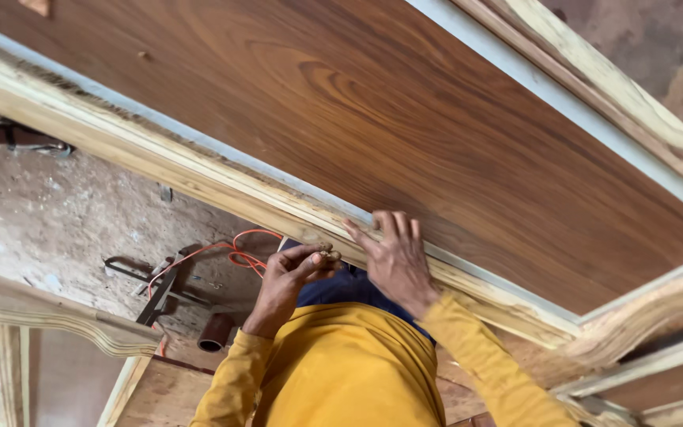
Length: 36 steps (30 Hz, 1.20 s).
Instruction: The person applies a brown putty-like substance into the grooves of a wooden door frame using their fingers. They repeatedly take small amounts of the substance and press it into the gaps along the frame's edges.
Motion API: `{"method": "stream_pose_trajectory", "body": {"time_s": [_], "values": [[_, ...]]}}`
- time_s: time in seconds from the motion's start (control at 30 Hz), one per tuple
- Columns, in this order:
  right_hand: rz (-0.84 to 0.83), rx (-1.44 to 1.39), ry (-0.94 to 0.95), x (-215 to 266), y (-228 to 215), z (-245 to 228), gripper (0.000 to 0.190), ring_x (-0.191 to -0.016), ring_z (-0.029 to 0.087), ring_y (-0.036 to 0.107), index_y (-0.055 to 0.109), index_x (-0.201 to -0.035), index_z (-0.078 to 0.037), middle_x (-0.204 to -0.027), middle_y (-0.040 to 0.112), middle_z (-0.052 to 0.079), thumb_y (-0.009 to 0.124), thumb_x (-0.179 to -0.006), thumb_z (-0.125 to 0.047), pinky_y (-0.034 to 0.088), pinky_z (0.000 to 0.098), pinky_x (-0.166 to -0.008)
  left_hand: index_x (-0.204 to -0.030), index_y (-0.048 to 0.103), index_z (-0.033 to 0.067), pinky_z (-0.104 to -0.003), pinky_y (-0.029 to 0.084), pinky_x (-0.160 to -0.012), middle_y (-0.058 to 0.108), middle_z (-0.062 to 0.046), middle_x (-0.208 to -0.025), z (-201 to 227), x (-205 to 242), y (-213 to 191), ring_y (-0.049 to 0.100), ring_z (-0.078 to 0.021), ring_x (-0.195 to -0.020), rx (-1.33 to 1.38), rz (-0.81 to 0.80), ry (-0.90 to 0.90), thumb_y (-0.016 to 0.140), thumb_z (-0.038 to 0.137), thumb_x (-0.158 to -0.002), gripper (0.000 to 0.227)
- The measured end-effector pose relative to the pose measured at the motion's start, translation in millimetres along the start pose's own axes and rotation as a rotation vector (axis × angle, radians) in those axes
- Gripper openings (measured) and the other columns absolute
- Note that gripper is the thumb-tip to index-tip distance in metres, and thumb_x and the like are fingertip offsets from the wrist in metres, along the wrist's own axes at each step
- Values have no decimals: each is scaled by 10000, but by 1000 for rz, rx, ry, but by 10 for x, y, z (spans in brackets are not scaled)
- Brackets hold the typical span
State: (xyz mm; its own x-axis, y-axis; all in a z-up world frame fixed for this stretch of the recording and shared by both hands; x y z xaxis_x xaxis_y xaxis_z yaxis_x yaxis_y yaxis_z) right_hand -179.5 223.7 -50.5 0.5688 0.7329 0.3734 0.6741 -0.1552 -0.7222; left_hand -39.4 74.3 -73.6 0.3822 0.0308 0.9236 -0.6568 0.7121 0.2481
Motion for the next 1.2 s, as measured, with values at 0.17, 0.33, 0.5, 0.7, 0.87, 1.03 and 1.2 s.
{"method": "stream_pose_trajectory", "body": {"time_s": [0.17, 0.33, 0.5, 0.7, 0.87, 1.03, 1.2], "values": [[161, -342, -4, 253, -261, -150, 439, -1035, 243, 561, 671, -1335, -239, -1026, 595, 74, 717, -903, -177, 467, 533, -1001, -1251, 670, -97, -342, 632, -860, 774, -179, -1085, -115, 48, 161, 754, -226, -950, -67, -71, -22, 693, 51, -927, 357], [184, -569, 159, 618, -403, -137, 302, -989, 260, 552, 829, -1119, -199, -975, 566, 76, 826, -818, -230, 491, 428, -890, -1304, 644, -71, -340, 640, -857, 777, -167, -1079, -455, 80, 418, 757, -213, -926, -101, -139, -161, 719, 35, -881, 443], [206, -501, 200, 906, -404, 44, 268, -986, 263, 551, 826, -1052, -177, -970, 563, 71, 843, -790, -233, 487, 421, -866, -1333, 633, -80, -334, 620, -884, 751, -152, -1154, -769, 161, 626, 732, -191, -985, -122, -173, -200, 683, 80, -940, 427], [243, -445, 264, 1296, -156, 271, 188, -985, 216, 551, 812, -982, -150, -980, 569, 40, 836, -820, -242, 512, 391, -867, -1438, 511, -64, -353, 557, -1026, 677, -163, -1308, -946, 295, 946, 674, -219, -1179, -33, -204, -204, 567, 188, -1011, 499], [449, -375, 260, 1237, -88, 716, 134, -1070, 216, 505, 792, -931, -143, -1066, 538, 67, 815, -856, -253, 508, 388, -941, -1446, 470, -85, -386, 539, -1077, 643, -196, -1389, -887, 268, 995, 652, -270, -1274, 30, -119, -137, 500, 264, -1031, 543], [387, -182, 256, 887, 40, 912, 234, -1007, 232, 495, 814, -995, -120, -1080, 571, 73, 860, -810, -255, 466, 406, -851, -1416, 509, -118, -394, 550, -1042, 651, -246, -1361, -837, 255, 920, 670, -301, -1231, 90, -52, -113, 501, 274, -1035, 547], [194, 173, 24, 948, -8, 754, 462, -1066, 250, 511, 786, -1208, -246, -1151, 584, 90, 652, -850, 16, 475, 394, -902, -1396, 522, -124, -390, 556, -1022, 668, -263, -1333, -841, 307, 712, 683, -308, -1203, 140, 24, -71, 513, 282, -1033, 545]]}}
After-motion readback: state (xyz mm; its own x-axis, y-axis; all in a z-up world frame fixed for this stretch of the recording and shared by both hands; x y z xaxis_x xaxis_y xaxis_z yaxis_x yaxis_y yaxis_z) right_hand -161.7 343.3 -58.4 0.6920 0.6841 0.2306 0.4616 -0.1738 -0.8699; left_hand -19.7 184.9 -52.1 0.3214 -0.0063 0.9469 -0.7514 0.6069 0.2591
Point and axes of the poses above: each hand's wrist, its own x-axis away from the middle knuckle, its own y-axis out of the palm, z = x × y, the point moved 7 cm from there along -x, towards the middle knuckle
